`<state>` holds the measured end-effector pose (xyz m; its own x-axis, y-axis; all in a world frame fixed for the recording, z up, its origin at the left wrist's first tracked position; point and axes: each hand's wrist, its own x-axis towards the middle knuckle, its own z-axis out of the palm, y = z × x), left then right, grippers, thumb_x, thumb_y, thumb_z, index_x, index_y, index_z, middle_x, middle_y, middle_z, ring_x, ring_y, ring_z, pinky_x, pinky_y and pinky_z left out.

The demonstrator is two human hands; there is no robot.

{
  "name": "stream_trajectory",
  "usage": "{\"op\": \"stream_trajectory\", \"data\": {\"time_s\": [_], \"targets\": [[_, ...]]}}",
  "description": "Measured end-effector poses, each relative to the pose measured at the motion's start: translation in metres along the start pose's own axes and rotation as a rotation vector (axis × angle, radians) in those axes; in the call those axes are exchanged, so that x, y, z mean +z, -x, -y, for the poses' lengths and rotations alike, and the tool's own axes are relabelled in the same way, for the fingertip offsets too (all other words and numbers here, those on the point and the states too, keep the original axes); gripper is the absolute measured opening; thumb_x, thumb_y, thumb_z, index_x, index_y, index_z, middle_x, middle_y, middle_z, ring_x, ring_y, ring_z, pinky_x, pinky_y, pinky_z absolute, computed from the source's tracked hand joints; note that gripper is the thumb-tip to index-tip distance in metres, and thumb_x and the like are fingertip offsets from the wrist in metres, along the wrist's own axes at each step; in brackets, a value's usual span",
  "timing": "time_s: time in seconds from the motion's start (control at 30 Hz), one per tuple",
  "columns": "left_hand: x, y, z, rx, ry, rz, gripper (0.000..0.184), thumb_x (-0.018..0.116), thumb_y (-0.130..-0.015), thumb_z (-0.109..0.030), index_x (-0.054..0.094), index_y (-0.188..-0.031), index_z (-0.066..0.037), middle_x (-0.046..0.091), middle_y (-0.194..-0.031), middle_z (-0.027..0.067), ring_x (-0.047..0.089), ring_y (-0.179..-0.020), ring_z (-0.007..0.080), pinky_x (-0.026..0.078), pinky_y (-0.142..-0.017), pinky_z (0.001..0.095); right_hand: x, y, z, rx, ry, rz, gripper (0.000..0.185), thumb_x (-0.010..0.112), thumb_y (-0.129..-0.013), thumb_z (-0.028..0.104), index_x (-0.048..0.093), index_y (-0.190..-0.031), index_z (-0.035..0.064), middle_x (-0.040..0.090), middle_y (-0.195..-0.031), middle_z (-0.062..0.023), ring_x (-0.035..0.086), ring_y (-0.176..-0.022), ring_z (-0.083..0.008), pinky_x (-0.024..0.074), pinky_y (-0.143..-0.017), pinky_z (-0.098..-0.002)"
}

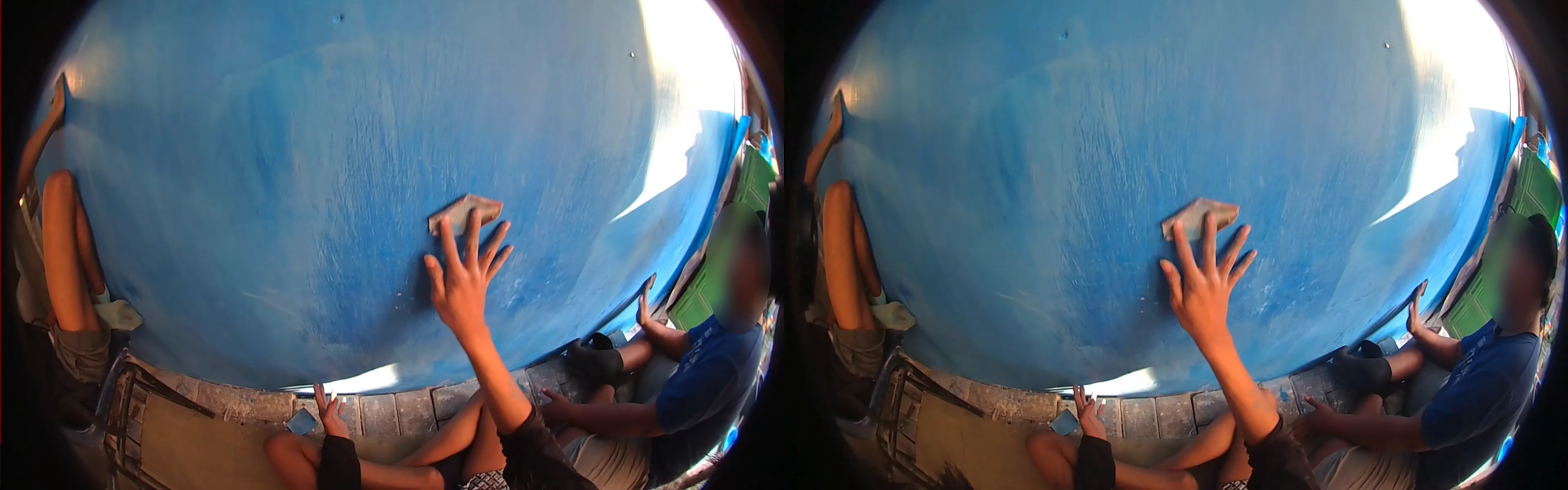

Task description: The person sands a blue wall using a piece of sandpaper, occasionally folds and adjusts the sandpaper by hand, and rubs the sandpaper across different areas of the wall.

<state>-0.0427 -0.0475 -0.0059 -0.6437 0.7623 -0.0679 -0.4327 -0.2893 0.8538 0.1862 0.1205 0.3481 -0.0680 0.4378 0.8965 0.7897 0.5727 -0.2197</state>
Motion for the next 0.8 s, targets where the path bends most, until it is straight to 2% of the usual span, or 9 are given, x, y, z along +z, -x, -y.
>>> {"op": "stream_trajectory", "data": {"time_s": [0.1,0.23,0.37,0.47,0.53,0.63,0.7,0.8], "targets": [[0.001,0.001,0.002,-0.003,0.083,-0.009,0.086,0.059,-0.082,-0.019,0.021,-0.159,-0.027,0.015,-0.165,0.0047,0.024,-0.148,0.0310,0.028,-0.110,0.0495,0.049,0.056,-0.024,-0.035,0.064,-0.086,0.048,0.056,-0.095,0.048,0.058,-0.139,0.0286,0.031,-0.159,-0.0159,0.012,-0.144,-0.0576,-0.0018,-0.111,-0.0730],[0.000,0.005,0.002,0.006,0.064,0.003,0.080,0.056,-0.084,-0.020,0.025,-0.157,-0.030,0.018,-0.165,0.0032,0.028,-0.146,0.0282,0.028,-0.109,0.0498,0.083,0.176,-0.036,0.078,0.005,0.061,0.046,0.061,-0.093,0.042,0.061,-0.136,0.0248,0.030,-0.158,-0.0203,0.009,-0.144,-0.0578,-0.0009,-0.111,-0.0729],[0.000,0.010,-0.004,-0.019,0.097,-0.014,0.079,0.056,-0.085,-0.020,0.025,-0.157,-0.031,0.018,-0.165,0.0033,0.030,-0.145,0.0289,0.030,-0.108,0.0496,0.068,0.184,-0.029,0.092,0.004,0.139,0.044,0.062,-0.094,0.041,0.062,-0.135,0.0252,0.030,-0.159,-0.0183,0.006,-0.145,-0.0572,-0.0003,-0.111,-0.0731],[0.005,0.018,-0.008,-0.023,0.123,0.003,0.079,0.055,-0.086,-0.020,0.023,-0.158,-0.030,0.018,-0.164,0.0036,0.030,-0.146,0.0302,0.029,-0.110,0.0503,0.024,0.115,-0.006,0.060,0.022,0.160,0.045,0.058,-0.096,0.042,0.056,-0.140,0.0318,0.030,-0.160,-0.0116,0.005,-0.146,-0.0560,-0.0022,-0.111,-0.0724],[0.009,0.017,-0.009,-0.014,0.123,0.010,0.081,0.057,-0.085,-0.018,0.024,-0.158,-0.027,0.019,-0.164,0.0052,0.035,-0.142,0.0273,0.031,-0.107,0.0490,0.006,0.048,0.007,-0.006,0.057,0.112,0.047,0.057,-0.097,0.043,0.052,-0.143,0.0349,0.030,-0.161,-0.0075,0.004,-0.147,-0.0539,-0.0030,-0.111,-0.0726],[0.012,0.009,-0.007,-0.018,0.118,0.031,0.081,0.058,-0.085,-0.018,0.024,-0.158,-0.025,0.018,-0.165,0.0050,0.033,-0.144,0.0274,0.032,-0.108,0.0470,-0.011,-0.033,0.024,-0.130,0.096,0.008,0.049,0.055,-0.097,0.045,0.049,-0.145,0.0371,0.030,-0.161,-0.0049,0.004,-0.148,-0.0507,-0.0025,-0.110,-0.0742],[0.010,0.009,-0.003,-0.020,0.095,0.054,0.081,0.058,-0.085,-0.017,0.024,-0.158,-0.024,0.017,-0.165,0.0041,0.030,-0.146,0.0276,0.032,-0.109,0.0457,-0.016,-0.063,0.035,-0.157,0.090,-0.016,0.050,0.055,-0.097,0.045,0.048,-0.146,0.0377,0.029,-0.161,-0.0048,0.004,-0.148,-0.0506,-0.0018,-0.110,-0.0747],[0.006,0.007,-0.002,-0.027,0.093,0.069,0.080,0.057,-0.087,-0.014,0.022,-0.159,-0.021,0.016,-0.165,0.0030,0.029,-0.147,0.0282,0.033,-0.109,0.0464,-0.011,-0.054,0.043,-0.182,0.044,-0.046,0.052,0.056,-0.096,0.045,0.046,-0.146,0.0393,0.030,-0.161,-0.0050,0.006,-0.148,-0.0508,0.0012,-0.109,-0.0757]]}}
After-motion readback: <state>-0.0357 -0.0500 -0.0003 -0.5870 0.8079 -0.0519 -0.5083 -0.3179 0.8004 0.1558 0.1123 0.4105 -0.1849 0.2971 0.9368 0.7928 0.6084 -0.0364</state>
